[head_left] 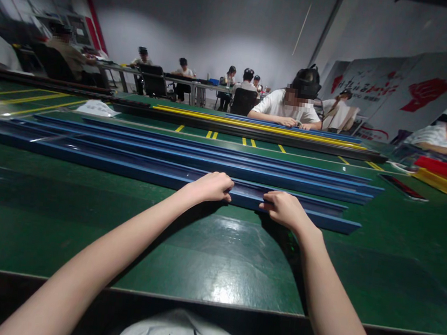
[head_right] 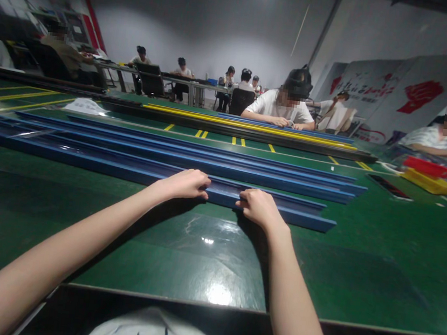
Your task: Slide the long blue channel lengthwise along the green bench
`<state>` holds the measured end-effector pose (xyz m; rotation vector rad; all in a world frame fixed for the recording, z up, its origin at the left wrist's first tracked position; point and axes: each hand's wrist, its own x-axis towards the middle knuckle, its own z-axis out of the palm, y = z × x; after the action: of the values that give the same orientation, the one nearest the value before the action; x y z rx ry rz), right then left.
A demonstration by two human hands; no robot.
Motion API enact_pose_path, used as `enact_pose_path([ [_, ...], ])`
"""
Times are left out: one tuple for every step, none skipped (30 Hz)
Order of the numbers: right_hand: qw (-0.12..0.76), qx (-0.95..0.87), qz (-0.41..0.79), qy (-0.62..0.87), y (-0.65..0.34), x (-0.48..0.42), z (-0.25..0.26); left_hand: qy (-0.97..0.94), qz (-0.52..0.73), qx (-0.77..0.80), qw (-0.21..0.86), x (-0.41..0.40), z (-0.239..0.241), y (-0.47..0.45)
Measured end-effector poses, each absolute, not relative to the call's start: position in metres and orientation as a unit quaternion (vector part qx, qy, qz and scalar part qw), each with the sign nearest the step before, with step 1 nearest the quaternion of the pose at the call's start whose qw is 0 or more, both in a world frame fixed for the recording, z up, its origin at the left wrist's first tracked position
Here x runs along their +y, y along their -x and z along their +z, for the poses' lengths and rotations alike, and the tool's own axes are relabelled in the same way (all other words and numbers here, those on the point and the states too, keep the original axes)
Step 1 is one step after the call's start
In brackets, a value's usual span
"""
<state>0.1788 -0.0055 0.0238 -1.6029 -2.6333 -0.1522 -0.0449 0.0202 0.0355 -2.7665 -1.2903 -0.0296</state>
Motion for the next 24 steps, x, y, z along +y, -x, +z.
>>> enact_pose_path([
  [0.028, -0.853, -0.05, 0.518, -0.179, -0.005, 0.024, 0.906, -0.009, -0.421, 0.044, 0.02, 0.035, 0.045],
  [0.029, -0.854, -0.05, 0.518, -0.179, -0.005, 0.024, 0.906, -0.009, -0.42, 0.044, 0.02, 0.035, 0.045],
  [0.03, -0.854, -0.05, 0.517, -0.179, -0.005, 0.024, 0.906, -0.008, -0.42, 0.044, 0.02, 0.035, 0.045],
  [0.03, -0.854, -0.05, 0.517, -0.178, -0.006, 0.024, 0.906, -0.006, -0.42, 0.044, 0.02, 0.035, 0.044],
  [0.03, -0.853, -0.052, 0.518, -0.178, -0.006, 0.024, 0.906, -0.005, -0.421, 0.044, 0.02, 0.035, 0.044],
  [0.029, -0.852, -0.054, 0.519, -0.178, -0.006, 0.024, 0.906, -0.004, -0.421, 0.044, 0.02, 0.035, 0.044],
  [0.027, -0.851, -0.056, 0.522, -0.177, -0.007, 0.024, 0.906, -0.004, -0.422, 0.044, 0.02, 0.034, 0.045],
  [0.024, -0.849, -0.058, 0.525, -0.177, -0.007, 0.024, 0.905, -0.004, -0.423, 0.044, 0.02, 0.034, 0.045],
  [0.022, -0.847, -0.061, 0.527, -0.176, -0.007, 0.024, 0.905, -0.004, -0.423, 0.042, 0.021, 0.034, 0.045],
  [0.022, -0.846, -0.064, 0.529, -0.176, -0.008, 0.024, 0.905, -0.004, -0.424, 0.041, 0.021, 0.034, 0.045],
  [0.023, -0.846, -0.067, 0.529, -0.175, -0.008, 0.024, 0.905, -0.003, -0.424, 0.039, 0.021, 0.034, 0.046],
  [0.024, -0.846, -0.069, 0.528, -0.175, -0.008, 0.024, 0.905, 0.0, -0.424, 0.037, 0.021, 0.034, 0.046],
  [0.025, -0.847, -0.071, 0.526, -0.175, -0.008, 0.024, 0.905, 0.003, -0.425, 0.035, 0.021, 0.034, 0.046],
  [0.027, -0.848, -0.073, 0.524, -0.174, -0.008, 0.023, 0.904, 0.008, -0.425, 0.034, 0.021, 0.035, 0.046],
  [0.028, -0.849, -0.074, 0.522, -0.174, -0.008, 0.023, 0.904, 0.012, -0.426, 0.032, 0.021, 0.035, 0.046],
  [0.029, -0.85, -0.074, 0.52, -0.173, -0.008, 0.022, 0.904, 0.016, -0.426, 0.03, 0.021, 0.036, 0.046],
  [0.03, -0.852, -0.074, 0.518, -0.172, -0.008, 0.021, 0.904, 0.02, -0.426, 0.029, 0.021, 0.036, 0.046],
  [0.031, -0.853, -0.074, 0.516, -0.171, -0.007, 0.02, 0.904, 0.022, -0.426, 0.028, 0.021, 0.036, 0.045],
  [0.032, -0.854, -0.072, 0.514, -0.169, -0.007, 0.018, 0.904, 0.023, -0.426, 0.028, 0.021, 0.036, 0.045],
  [0.033, -0.855, -0.07, 0.513, -0.169, -0.007, 0.017, 0.904, 0.024, -0.426, 0.027, 0.021, 0.036, 0.045],
  [0.034, -0.855, -0.068, 0.513, -0.168, -0.006, 0.016, 0.904, 0.024, -0.426, 0.026, 0.021, 0.036, 0.045],
  [0.036, -0.856, -0.066, 0.512, -0.167, -0.005, 0.015, 0.904, 0.024, -0.426, 0.025, 0.021, 0.036, 0.045],
  [0.039, -0.857, -0.064, 0.51, -0.167, -0.005, 0.014, 0.904, 0.025, -0.426, 0.025, 0.021, 0.036, 0.045],
  [0.04, -0.858, -0.062, 0.508, -0.167, -0.004, 0.014, 0.904, 0.026, -0.427, 0.024, 0.021, 0.035, 0.045],
])
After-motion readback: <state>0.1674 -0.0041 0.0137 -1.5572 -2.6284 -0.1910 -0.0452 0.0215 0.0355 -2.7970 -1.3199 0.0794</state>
